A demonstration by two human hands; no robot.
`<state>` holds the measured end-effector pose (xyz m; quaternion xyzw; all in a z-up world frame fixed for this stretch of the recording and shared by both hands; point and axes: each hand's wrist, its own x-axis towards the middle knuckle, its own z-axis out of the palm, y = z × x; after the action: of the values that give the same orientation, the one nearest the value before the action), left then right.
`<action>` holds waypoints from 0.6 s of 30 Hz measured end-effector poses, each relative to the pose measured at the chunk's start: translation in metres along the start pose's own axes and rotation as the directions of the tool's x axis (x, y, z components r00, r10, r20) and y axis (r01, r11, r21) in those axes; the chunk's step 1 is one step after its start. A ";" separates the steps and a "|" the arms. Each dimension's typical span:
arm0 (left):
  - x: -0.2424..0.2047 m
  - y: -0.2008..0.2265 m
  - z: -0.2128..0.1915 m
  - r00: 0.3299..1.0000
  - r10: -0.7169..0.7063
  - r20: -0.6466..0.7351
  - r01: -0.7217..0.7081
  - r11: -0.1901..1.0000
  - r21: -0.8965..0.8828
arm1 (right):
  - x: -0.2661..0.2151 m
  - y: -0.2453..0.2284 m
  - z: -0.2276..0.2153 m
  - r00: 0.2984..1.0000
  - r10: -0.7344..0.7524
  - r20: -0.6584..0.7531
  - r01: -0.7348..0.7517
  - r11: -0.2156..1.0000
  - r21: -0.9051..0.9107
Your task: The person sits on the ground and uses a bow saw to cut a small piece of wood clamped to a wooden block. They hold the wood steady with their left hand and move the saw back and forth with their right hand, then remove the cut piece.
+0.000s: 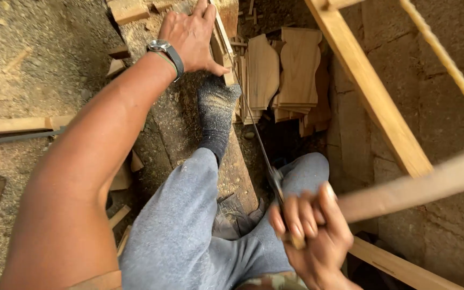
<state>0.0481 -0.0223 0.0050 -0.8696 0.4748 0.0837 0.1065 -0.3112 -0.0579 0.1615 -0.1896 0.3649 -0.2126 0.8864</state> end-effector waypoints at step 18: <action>0.002 0.001 0.001 0.987 0.028 -0.159 -0.011 0.994 0.109 | 0.139 0.049 0.044 0.997 -0.070 0.038 0.063 0.985 0.158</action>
<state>0.0477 -0.0242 0.0039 -0.8618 0.4941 -0.0112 0.1138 -0.1777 -0.0804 0.0879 -0.1359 0.3211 -0.2660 0.8987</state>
